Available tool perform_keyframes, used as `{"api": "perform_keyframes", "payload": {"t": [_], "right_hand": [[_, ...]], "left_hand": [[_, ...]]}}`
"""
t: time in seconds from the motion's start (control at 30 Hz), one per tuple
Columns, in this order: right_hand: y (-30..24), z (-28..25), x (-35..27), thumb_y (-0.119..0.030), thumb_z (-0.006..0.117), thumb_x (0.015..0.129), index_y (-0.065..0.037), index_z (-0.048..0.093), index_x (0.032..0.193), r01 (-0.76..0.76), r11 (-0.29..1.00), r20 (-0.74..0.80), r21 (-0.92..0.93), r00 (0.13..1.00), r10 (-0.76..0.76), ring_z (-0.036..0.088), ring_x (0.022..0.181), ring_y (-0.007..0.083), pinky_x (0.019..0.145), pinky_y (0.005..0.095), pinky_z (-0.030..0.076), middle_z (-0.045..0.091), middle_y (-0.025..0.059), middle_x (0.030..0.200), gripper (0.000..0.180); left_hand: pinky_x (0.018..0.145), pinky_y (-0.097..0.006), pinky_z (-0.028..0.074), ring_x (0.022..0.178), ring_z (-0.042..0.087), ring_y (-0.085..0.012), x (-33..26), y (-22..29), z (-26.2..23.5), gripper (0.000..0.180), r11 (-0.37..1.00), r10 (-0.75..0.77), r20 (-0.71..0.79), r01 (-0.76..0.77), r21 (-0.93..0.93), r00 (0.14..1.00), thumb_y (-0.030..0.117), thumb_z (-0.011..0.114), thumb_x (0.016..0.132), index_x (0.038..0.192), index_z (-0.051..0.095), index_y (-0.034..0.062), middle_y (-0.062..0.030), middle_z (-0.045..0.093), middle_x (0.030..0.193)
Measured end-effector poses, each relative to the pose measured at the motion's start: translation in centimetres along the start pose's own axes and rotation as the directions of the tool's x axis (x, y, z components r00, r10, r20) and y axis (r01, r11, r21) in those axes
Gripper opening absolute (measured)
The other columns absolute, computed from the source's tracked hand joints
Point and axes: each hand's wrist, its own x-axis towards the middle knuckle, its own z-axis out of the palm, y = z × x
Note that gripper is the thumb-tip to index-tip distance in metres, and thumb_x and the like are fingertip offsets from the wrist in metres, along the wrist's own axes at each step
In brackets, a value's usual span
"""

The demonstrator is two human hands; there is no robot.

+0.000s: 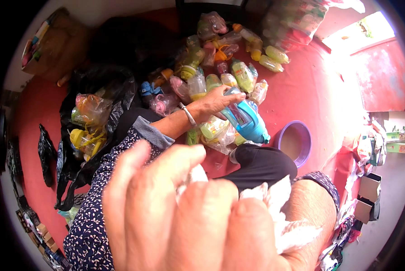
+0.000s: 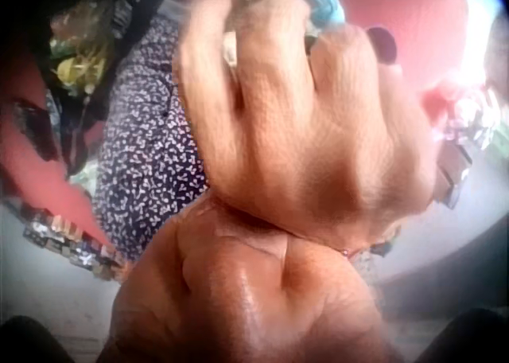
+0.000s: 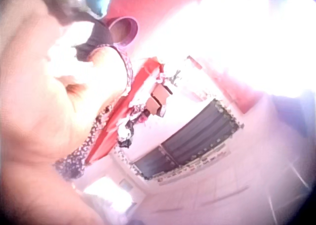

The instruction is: The person sits on the floor and wipes baby bottles with a cloth. They pick up bottles from a pile, wipe the exterior surfaces, and place them into a black plastic bag. The person handles multiple bottles of different colors and sizes one by one.

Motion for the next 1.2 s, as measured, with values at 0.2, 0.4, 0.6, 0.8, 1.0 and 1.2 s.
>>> {"api": "perform_keyframes", "payload": {"t": [0.2, 0.4, 0.6, 0.8, 1.0, 1.2], "right_hand": [[0.0, 1.6, 1.8, -0.018, 0.059, 0.074, -0.005, 0.054, 0.066, 0.189, 0.975, -0.016, -0.120, 0.981, -0.192, 0.050, 0.053, 0.0225, 0.045, 0.0347, 0.040, 0.048, 0.0078, 0.062, 0.016], [1.5, 2.2, 1.3, -0.017, 0.056, 0.073, -0.004, 0.054, 0.066, 0.226, 0.943, -0.016, -0.244, 0.972, -0.236, 0.050, 0.052, 0.0204, 0.044, 0.0331, 0.040, 0.049, 0.0067, 0.062, 0.015], [0.3, 2.4, 2.8, -0.014, 0.058, 0.070, -0.005, 0.057, 0.068, 0.241, 0.965, 0.210, -0.104, 0.954, -0.216, 0.051, 0.052, 0.0205, 0.040, 0.0336, 0.040, 0.051, 0.0071, 0.064, 0.009], [10.8, 13.0, -3.1, -0.011, 0.062, 0.074, -0.003, 0.058, 0.087, -0.345, 0.632, -0.378, 0.694, 0.572, 0.728, 0.059, 0.061, 0.0218, 0.057, 0.0322, 0.049, 0.060, 0.0086, 0.075, 0.016], [10.1, 23.5, -0.7, -0.002, 0.054, 0.077, 0.001, 0.055, 0.093, -0.558, 0.675, -0.433, 0.483, 0.518, 0.738, 0.057, 0.081, 0.0298, 0.070, 0.0380, 0.047, 0.057, 0.0164, 0.097, 0.016], [5.4, 26.6, 2.1, -0.001, 0.053, 0.069, 0.003, 0.056, 0.098, -0.293, 0.832, -0.542, 0.471, 0.649, 0.535, 0.057, 0.085, 0.0300, 0.075, 0.0385, 0.047, 0.057, 0.0173, 0.100, 0.029]], "left_hand": [[0.073, -0.043, 0.051, 0.092, 0.059, -0.0222, 0.8, -0.3, -0.8, 0.067, 0.995, 0.064, -0.083, -0.057, 0.080, 0.995, 0.048, 0.068, 0.073, 0.116, 0.043, 0.0030, -0.0129, 0.057, 0.104], [0.081, -0.045, 0.048, 0.099, 0.056, -0.0247, -1.3, 2.3, -1.1, 0.063, 0.997, 0.030, -0.060, -0.034, -0.076, 0.998, 0.049, 0.063, 0.077, 0.117, 0.043, 0.0057, -0.0131, 0.054, 0.109], [0.084, -0.044, 0.047, 0.101, 0.054, -0.0250, -1.5, 2.7, -1.4, 0.055, 0.974, 0.042, -0.194, -0.084, -0.212, 0.980, 0.050, 0.062, 0.078, 0.114, 0.048, 0.0105, -0.0100, 0.052, 0.109], [0.083, -0.043, 0.048, 0.105, 0.050, -0.0245, -0.8, 2.4, -1.9, 0.053, 0.871, 0.155, -0.349, -0.295, -0.393, 0.924, 0.047, 0.061, 0.079, 0.116, 0.045, 0.0122, -0.0101, 0.046, 0.117], [0.079, -0.041, 0.049, 0.104, 0.051, -0.0222, -0.7, 1.9, -1.9, 0.047, 0.836, 0.205, -0.368, -0.358, -0.415, 0.907, 0.047, 0.058, 0.081, 0.111, 0.049, 0.0115, -0.0076, 0.052, 0.110], [0.079, -0.038, 0.049, 0.092, 0.057, -0.0189, 0.3, 1.7, -2.9, 0.048, 0.707, 0.357, -0.381, -0.514, -0.486, 0.853, 0.049, 0.057, 0.082, 0.111, 0.052, 0.0108, -0.0050, 0.057, 0.104]]}}
